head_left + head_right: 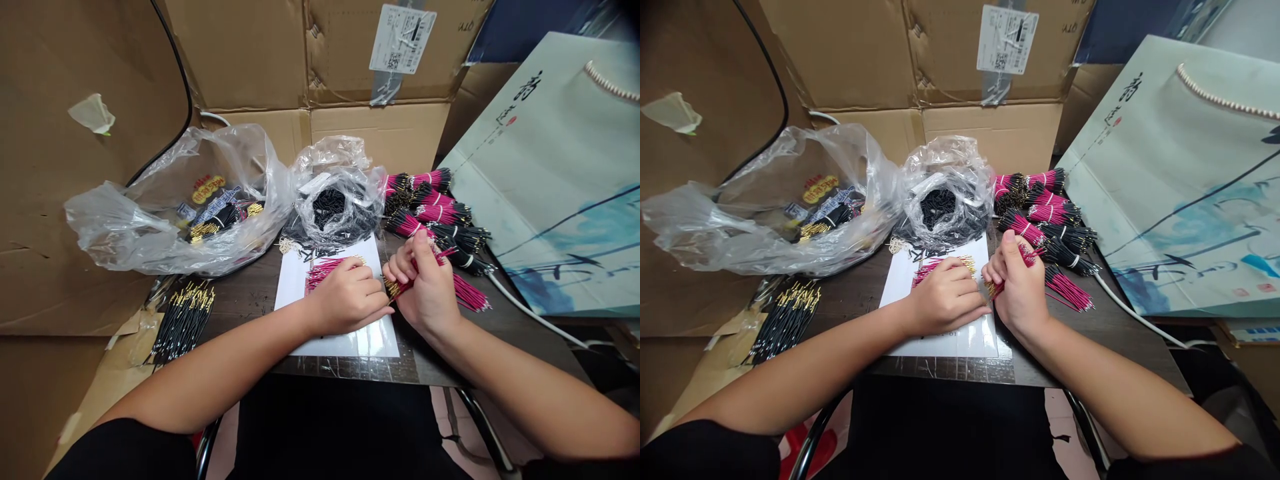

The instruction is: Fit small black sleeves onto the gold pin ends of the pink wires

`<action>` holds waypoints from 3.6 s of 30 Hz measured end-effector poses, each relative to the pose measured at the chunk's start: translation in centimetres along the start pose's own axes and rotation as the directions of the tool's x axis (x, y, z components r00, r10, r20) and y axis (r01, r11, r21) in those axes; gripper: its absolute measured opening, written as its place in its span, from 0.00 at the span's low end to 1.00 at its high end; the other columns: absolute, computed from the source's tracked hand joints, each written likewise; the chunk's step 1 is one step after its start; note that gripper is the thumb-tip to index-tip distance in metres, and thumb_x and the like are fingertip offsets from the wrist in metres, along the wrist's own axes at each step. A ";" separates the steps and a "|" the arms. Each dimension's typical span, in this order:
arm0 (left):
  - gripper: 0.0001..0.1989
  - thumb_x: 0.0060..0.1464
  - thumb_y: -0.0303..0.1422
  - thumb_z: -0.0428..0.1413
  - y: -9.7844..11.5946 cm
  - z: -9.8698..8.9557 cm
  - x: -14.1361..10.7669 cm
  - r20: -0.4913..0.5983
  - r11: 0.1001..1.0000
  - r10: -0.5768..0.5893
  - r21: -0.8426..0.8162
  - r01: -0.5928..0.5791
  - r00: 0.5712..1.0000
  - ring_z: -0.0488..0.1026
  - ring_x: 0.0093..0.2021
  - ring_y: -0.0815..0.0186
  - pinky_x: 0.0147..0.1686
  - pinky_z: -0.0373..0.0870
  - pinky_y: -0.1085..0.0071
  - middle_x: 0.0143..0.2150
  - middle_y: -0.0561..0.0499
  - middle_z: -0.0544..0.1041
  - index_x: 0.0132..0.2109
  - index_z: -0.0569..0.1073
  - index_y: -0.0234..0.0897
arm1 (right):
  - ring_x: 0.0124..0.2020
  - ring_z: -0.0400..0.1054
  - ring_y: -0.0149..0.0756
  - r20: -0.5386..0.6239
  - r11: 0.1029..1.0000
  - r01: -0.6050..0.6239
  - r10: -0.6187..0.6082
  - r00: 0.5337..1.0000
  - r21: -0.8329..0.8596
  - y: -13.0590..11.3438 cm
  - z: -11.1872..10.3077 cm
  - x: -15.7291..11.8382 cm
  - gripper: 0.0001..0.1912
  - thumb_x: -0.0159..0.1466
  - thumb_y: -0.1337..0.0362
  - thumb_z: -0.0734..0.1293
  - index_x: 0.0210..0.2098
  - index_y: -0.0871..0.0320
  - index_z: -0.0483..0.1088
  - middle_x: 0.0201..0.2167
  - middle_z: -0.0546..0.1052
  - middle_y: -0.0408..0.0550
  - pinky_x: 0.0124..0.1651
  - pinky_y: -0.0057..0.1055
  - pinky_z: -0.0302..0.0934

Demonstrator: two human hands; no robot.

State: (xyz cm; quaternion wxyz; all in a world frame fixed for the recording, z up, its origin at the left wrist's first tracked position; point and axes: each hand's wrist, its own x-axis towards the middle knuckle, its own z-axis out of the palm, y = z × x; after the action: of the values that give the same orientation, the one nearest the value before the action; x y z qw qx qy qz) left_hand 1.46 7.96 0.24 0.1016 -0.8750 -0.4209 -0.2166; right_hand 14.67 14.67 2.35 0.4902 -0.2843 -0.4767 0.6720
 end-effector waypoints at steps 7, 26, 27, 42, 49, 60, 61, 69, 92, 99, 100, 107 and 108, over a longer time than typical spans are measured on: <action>0.15 0.63 0.40 0.49 -0.2 0.5 -0.1 -0.051 0.999 -0.036 0.018 0.036 0.998 0.64 0.35 0.65 0.45 0.57 0.62 0.29 0.51 0.73 0.32 0.71 0.36 | 0.16 0.39 0.25 0.009 0.980 -0.133 0.133 0.991 0.151 -0.3 0.0 0.0 0.13 0.62 0.52 0.67 0.34 0.51 0.61 0.15 0.46 0.32 0.19 0.24 0.43; 0.17 0.61 0.39 0.50 -1.3 -1.0 -0.7 -0.091 0.971 -0.238 -0.049 0.234 0.967 0.62 0.32 0.66 0.41 0.57 0.64 0.25 0.51 0.70 0.27 0.69 0.35 | 0.17 0.52 0.25 0.018 0.955 0.177 -0.178 0.984 -0.239 2.1 -2.0 1.3 0.26 0.64 0.48 0.63 0.17 0.57 0.56 0.13 0.58 0.37 0.22 0.28 0.48; 0.16 0.61 0.39 0.50 -1.4 -1.2 -0.8 -0.099 0.961 -0.271 -0.073 0.265 0.957 0.63 0.33 0.66 0.41 0.58 0.64 0.26 0.51 0.70 0.29 0.71 0.35 | 0.18 0.53 0.26 0.040 0.928 0.175 -0.171 0.984 -0.329 2.4 -2.3 1.3 0.26 0.64 0.49 0.63 0.17 0.57 0.58 0.14 0.59 0.38 0.23 0.28 0.48; 0.39 0.59 0.54 0.45 -0.6 -1.4 0.3 -0.012 0.975 -0.153 -0.165 0.149 0.988 0.52 0.66 0.50 0.60 0.49 0.51 0.69 0.43 0.55 0.68 0.50 0.35 | 0.28 0.64 0.30 0.096 0.816 0.131 -0.093 0.991 -0.563 3.2 -2.4 0.8 0.04 0.59 0.66 0.64 0.28 0.59 0.68 0.26 0.73 0.41 0.32 0.27 0.59; 0.36 0.60 0.50 0.45 -0.9 -1.1 0.4 0.001 0.960 -0.192 -0.206 0.188 0.981 0.52 0.66 0.51 0.60 0.48 0.52 0.68 0.44 0.57 0.68 0.50 0.36 | 0.24 0.61 0.29 0.100 0.778 0.085 -0.029 0.995 -0.623 3.3 -2.3 1.0 0.04 0.55 0.67 0.64 0.25 0.60 0.67 0.21 0.70 0.40 0.27 0.27 0.56; 0.35 0.59 0.49 0.47 -0.8 -1.0 0.6 -0.020 0.946 -0.202 -0.264 0.189 0.979 0.53 0.66 0.52 0.60 0.50 0.51 0.67 0.44 0.60 0.68 0.51 0.38 | 0.23 0.58 0.28 0.142 0.759 0.086 0.009 0.990 -0.646 3.5 -2.3 1.2 0.04 0.53 0.67 0.64 0.23 0.60 0.66 0.19 0.67 0.40 0.26 0.27 0.54; 0.35 0.60 0.49 0.47 -0.8 -1.0 0.5 -0.024 0.945 -0.204 -0.266 0.191 0.979 0.53 0.66 0.51 0.60 0.50 0.50 0.66 0.43 0.60 0.68 0.51 0.38 | 0.23 0.58 0.28 0.152 0.756 0.086 0.018 0.988 -0.649 3.6 -2.4 1.2 0.04 0.52 0.67 0.64 0.22 0.60 0.67 0.19 0.67 0.40 0.26 0.27 0.53; 0.31 0.60 0.48 0.46 -0.9 -0.9 0.3 -0.041 0.958 -0.209 -0.207 0.196 0.977 0.52 0.66 0.50 0.59 0.51 0.50 0.68 0.41 0.56 0.65 0.58 0.38 | 0.24 0.59 0.28 0.178 0.786 0.109 0.001 0.984 -0.609 3.2 -2.3 1.0 0.10 0.59 0.61 0.63 0.24 0.60 0.67 0.21 0.69 0.41 0.28 0.27 0.54; 0.35 0.59 0.50 0.48 -1.0 -1.5 0.3 0.020 0.936 -0.203 -0.289 0.200 0.979 0.55 0.66 0.50 0.59 0.50 0.50 0.67 0.43 0.58 0.68 0.53 0.41 | 0.19 0.53 0.25 0.216 0.765 0.109 0.041 0.976 -0.635 3.4 -2.7 1.5 0.12 0.56 0.67 0.62 0.17 0.60 0.63 0.14 0.63 0.38 0.22 0.25 0.50; 0.37 0.58 0.51 0.48 -0.7 -1.6 0.2 -0.051 0.962 -0.128 -0.248 0.112 0.990 0.50 0.68 0.50 0.61 0.49 0.51 0.68 0.40 0.55 0.67 0.53 0.34 | 0.31 0.70 0.35 0.268 0.772 0.171 -0.001 0.963 -0.612 3.2 -2.9 1.0 0.13 0.63 0.61 0.60 0.34 0.60 0.75 0.30 0.78 0.47 0.33 0.32 0.64; 0.37 0.58 0.51 0.48 -0.6 -1.5 0.2 -0.051 0.966 -0.117 -0.237 0.102 0.992 0.50 0.68 0.50 0.61 0.49 0.50 0.68 0.40 0.55 0.67 0.54 0.34 | 0.33 0.71 0.37 0.298 0.764 0.192 0.000 0.955 -0.616 3.2 -2.9 1.2 0.12 0.62 0.61 0.61 0.35 0.59 0.75 0.32 0.79 0.48 0.35 0.33 0.65; 0.34 0.58 0.48 0.49 -0.6 -1.6 0.2 -0.015 0.966 -0.102 -0.240 0.095 0.995 0.51 0.67 0.48 0.60 0.48 0.47 0.65 0.41 0.62 0.66 0.56 0.37 | 0.38 0.73 0.40 0.395 0.715 0.258 0.027 0.918 -0.649 3.7 -3.4 2.3 0.09 0.56 0.64 0.68 0.38 0.54 0.76 0.36 0.80 0.47 0.45 0.37 0.66; 0.33 0.58 0.48 0.49 -0.6 -1.7 0.2 -0.026 0.962 -0.095 -0.258 0.085 0.995 0.52 0.67 0.48 0.60 0.49 0.47 0.65 0.41 0.63 0.66 0.56 0.37 | 0.39 0.73 0.40 0.395 0.719 0.257 0.027 0.918 -0.646 3.6 -3.3 2.1 0.09 0.59 0.63 0.66 0.38 0.54 0.76 0.37 0.80 0.47 0.45 0.37 0.65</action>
State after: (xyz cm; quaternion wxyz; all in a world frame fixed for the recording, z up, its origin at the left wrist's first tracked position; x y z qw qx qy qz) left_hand 0.64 7.87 1.80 -0.0144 -0.8564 -0.4266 -0.2903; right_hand 15.35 17.58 -2.09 0.2906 -0.2798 -0.7928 0.4568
